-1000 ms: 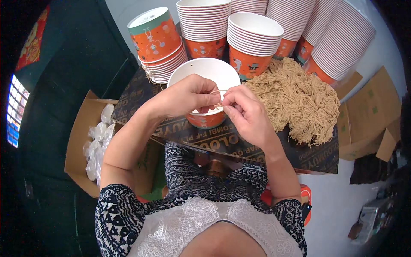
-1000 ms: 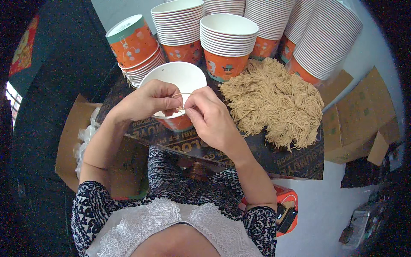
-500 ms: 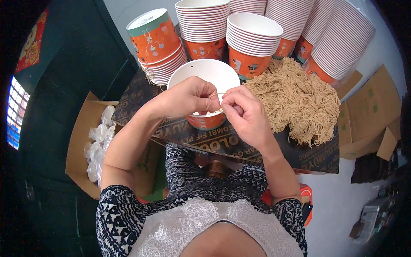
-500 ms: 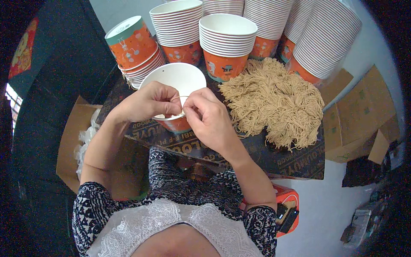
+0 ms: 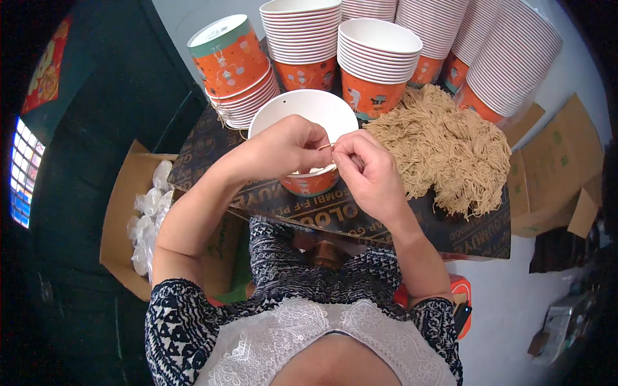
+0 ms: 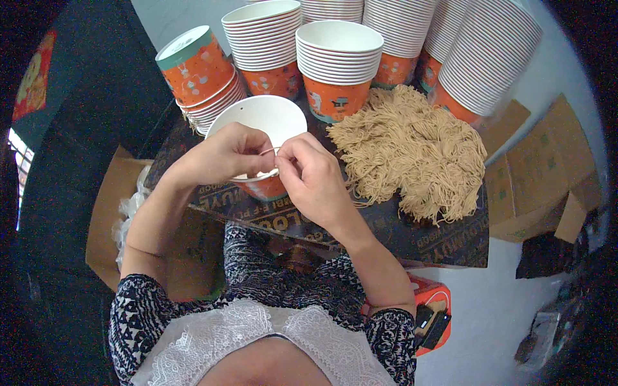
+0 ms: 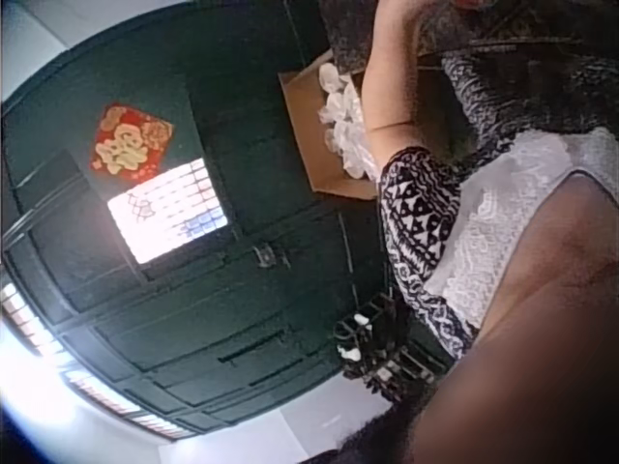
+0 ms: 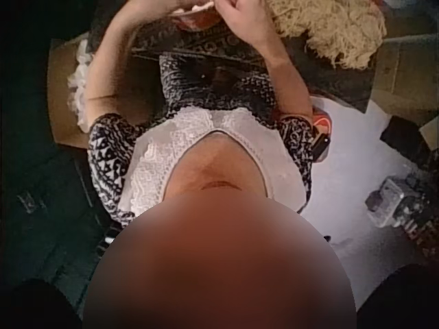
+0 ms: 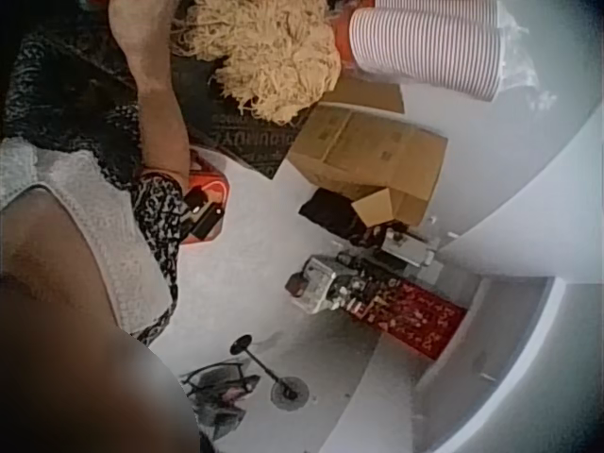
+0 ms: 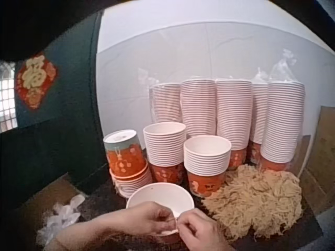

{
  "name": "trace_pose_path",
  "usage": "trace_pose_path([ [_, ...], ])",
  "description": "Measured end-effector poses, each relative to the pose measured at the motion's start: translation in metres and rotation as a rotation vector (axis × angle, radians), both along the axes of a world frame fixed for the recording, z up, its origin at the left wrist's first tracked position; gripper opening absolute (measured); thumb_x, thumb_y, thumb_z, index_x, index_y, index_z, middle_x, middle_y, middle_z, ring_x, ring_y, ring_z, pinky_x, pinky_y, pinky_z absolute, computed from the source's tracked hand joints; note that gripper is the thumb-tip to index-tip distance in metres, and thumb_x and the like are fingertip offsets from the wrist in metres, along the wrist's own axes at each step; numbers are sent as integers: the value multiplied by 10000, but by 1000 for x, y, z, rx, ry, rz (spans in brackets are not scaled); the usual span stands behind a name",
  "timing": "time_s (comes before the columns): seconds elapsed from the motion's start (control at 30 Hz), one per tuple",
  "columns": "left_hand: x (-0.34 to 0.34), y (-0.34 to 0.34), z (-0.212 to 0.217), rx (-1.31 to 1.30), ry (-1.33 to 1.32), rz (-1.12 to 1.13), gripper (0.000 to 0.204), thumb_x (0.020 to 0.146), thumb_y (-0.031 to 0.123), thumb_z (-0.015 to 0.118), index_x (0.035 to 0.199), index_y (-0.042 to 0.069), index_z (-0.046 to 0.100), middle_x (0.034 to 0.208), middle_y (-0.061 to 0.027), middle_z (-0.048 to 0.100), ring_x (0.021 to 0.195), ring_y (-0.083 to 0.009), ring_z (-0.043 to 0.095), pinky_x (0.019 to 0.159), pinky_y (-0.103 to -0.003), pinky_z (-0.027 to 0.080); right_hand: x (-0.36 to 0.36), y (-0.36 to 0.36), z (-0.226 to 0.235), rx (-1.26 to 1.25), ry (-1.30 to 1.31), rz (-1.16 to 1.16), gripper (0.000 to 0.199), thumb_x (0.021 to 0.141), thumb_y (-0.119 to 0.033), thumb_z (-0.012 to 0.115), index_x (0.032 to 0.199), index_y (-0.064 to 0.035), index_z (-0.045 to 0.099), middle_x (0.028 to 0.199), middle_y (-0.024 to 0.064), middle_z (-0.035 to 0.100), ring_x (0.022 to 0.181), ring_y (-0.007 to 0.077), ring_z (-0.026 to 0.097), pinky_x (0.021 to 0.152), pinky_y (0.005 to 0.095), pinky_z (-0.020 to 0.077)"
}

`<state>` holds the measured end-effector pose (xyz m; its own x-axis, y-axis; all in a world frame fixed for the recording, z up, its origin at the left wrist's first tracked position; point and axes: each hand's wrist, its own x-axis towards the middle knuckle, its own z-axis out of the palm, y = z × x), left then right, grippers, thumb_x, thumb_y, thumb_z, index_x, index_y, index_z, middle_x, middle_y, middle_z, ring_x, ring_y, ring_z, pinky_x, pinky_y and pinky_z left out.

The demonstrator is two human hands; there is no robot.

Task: Threading strings through pre-punched holes in paper cups.

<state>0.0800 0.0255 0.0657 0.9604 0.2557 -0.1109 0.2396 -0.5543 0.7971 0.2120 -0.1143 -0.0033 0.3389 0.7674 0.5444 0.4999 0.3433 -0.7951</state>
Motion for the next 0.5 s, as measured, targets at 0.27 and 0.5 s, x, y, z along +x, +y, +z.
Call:
trace_pose_path([
  [0.27, -2, 9, -2, -130, -22, -27, 218, 984, 142, 586, 905, -29, 696, 765, -28, 665, 691, -89, 612, 656, -247, 537, -1, 0, -1, -17, 11, -28, 53, 876, 10, 638, 870, 26, 588, 843, 123, 599, 708, 224, 623, 638, 340, 498],
  [0.5, -1, 10, -3, -116, 37, -75, 183, 942, 152, 668, 916, -28, 679, 742, 27, 627, 670, -53, 531, 596, -236, 449, -3, -1, 0, -2, 17, -32, 57, 871, 18, 641, 874, 27, 585, 850, 126, 604, 720, 228, 630, 646, 338, 502],
])
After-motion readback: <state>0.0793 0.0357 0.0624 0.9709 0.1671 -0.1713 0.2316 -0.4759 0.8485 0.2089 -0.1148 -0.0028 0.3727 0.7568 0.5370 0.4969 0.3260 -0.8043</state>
